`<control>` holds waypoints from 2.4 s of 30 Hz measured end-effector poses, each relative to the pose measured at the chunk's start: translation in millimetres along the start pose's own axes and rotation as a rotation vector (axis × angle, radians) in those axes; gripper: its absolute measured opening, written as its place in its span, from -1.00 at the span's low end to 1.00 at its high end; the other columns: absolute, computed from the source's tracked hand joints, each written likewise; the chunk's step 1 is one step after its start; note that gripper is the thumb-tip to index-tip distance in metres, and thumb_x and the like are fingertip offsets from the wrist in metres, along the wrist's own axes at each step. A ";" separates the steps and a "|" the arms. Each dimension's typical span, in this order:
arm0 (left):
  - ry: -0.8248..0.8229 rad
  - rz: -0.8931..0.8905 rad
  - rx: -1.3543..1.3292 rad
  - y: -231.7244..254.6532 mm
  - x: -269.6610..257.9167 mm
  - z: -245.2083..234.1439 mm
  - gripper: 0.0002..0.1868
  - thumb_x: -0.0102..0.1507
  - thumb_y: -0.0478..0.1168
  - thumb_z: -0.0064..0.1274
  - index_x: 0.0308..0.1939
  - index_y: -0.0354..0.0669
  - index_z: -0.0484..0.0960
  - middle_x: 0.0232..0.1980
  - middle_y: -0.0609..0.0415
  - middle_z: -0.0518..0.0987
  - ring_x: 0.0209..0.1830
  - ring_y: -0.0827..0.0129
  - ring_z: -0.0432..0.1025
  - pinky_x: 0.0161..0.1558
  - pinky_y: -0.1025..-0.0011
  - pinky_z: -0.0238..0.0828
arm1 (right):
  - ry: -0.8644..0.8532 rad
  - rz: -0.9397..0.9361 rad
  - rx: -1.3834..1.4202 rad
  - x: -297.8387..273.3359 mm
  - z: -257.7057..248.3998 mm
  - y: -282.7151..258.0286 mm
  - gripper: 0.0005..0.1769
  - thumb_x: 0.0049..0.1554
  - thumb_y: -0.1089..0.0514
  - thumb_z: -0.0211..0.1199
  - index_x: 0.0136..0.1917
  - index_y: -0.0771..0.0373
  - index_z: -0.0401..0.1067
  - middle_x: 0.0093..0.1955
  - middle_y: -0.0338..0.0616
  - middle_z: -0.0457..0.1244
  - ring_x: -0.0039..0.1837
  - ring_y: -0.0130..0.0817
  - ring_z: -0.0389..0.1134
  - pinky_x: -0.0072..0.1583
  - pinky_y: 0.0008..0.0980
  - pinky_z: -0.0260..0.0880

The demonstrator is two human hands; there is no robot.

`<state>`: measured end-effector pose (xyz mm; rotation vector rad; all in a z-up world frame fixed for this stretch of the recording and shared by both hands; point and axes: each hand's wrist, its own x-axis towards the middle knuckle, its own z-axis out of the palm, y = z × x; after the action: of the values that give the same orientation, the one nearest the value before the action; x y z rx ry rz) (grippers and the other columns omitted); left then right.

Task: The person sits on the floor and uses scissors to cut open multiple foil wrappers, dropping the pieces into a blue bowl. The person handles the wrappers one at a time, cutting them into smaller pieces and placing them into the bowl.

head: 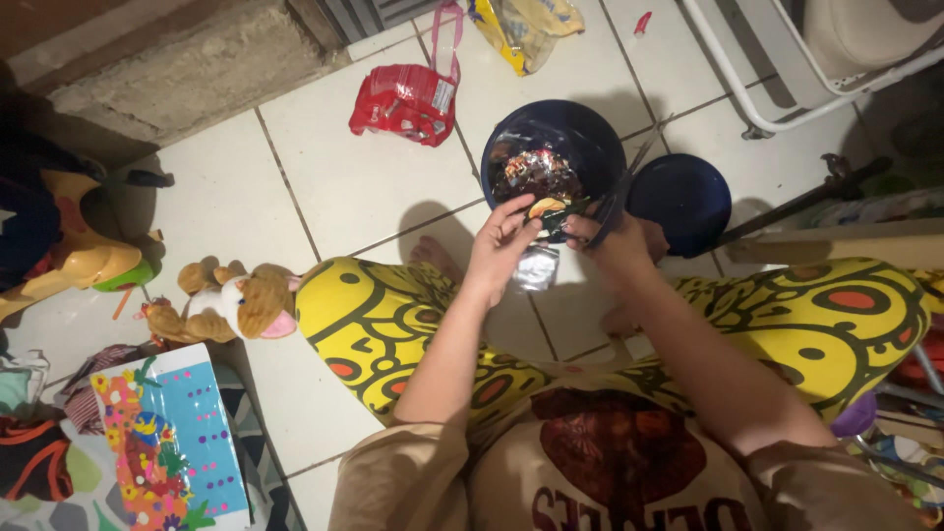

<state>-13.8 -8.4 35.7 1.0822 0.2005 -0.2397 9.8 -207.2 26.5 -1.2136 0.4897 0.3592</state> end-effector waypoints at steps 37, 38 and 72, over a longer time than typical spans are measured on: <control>0.130 -0.112 0.048 4.8 -5.1 -3.4 -0.64 0.39 -0.15 0.05 0.24 -0.17 0.61 0.14 0.23 0.56 0.01 0.62 0.53 -0.04 0.52 0.52 | -0.004 -0.319 -0.258 7.9 2.5 -1.0 -0.53 -0.06 0.27 0.54 0.01 0.24 0.31 -0.10 -0.25 0.29 -0.11 -0.50 0.34 -0.11 -0.47 0.40; 0.165 -0.246 0.004 8.8 -4.5 -2.2 -0.62 0.40 -0.08 0.04 0.22 -0.18 0.60 0.16 0.25 0.60 0.02 0.68 0.52 -0.07 0.53 0.53 | -0.031 -0.344 -0.294 9.4 2.2 -1.4 -0.54 -0.06 0.28 0.55 0.00 0.24 0.32 -0.11 -0.25 0.28 -0.10 -0.51 0.33 -0.11 -0.47 0.38; 0.514 0.116 0.346 -3.5 18.0 -18.5 -0.71 0.15 -0.15 0.40 -0.22 -0.34 0.80 -0.39 0.20 0.65 -0.42 0.67 0.38 -0.33 0.64 0.34 | -0.535 0.123 -0.287 -44.5 -31.2 18.4 -0.68 0.28 -0.02 0.15 0.01 0.32 0.33 -0.27 -0.09 0.30 -0.15 -0.25 0.44 0.07 -0.20 0.42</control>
<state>1.5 4.8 19.3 1.4834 0.5696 0.1198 -42.3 -231.2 27.5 -1.3018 0.0466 0.8538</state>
